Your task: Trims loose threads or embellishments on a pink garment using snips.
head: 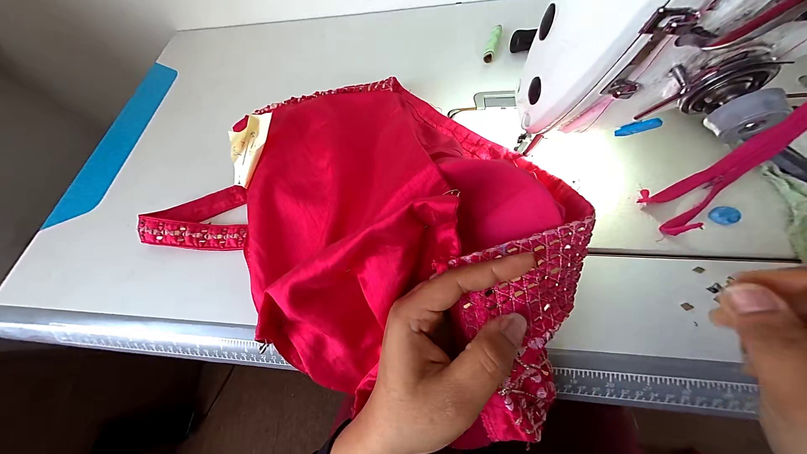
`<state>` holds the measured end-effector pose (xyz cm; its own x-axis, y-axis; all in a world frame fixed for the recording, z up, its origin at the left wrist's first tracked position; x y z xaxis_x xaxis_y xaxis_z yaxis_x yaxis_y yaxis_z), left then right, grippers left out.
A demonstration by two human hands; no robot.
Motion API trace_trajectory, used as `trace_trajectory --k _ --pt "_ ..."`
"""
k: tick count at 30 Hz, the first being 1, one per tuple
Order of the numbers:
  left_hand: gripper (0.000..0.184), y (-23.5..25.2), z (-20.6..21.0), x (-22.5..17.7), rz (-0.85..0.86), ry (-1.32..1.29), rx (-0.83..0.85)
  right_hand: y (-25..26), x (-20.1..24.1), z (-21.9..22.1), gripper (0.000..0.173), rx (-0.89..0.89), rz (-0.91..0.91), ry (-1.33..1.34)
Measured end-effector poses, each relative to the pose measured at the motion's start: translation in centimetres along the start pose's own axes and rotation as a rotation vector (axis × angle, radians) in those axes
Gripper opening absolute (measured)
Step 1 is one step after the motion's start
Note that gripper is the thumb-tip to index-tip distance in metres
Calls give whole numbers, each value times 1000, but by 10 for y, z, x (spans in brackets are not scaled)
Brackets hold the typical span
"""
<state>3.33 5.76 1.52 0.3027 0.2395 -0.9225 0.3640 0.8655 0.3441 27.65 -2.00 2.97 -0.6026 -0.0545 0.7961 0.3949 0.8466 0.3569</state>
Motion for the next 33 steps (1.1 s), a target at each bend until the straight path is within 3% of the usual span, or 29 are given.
trace_trajectory --k 2,5,10,19,33 --pt "36 0 0 0 -6 4 -7 -5 18 15 21 238 68 280" --pt "37 0 0 1 -8 17 16 -16 41 39 41 489 141 624" --pt "42 0 0 1 7 -43 57 -31 66 65 45 726 175 797" --pt "43 -1 -2 1 -25 -86 48 -43 56 77 37 754 454 1057" --pt "47 0 -4 4 -88 -238 104 -40 58 81 35 831 513 1097"
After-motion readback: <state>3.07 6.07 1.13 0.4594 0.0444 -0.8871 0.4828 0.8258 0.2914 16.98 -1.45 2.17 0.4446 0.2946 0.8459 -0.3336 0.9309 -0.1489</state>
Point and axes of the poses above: each hand's wrist, its own y-axis towards the middle knuckle, its own z-axis out of the palm, x = y × z, the point moved 5 cm from there along y, towards the middle knuckle, and after that the axes turned 4 degrees about y, right-handed, at the moved point
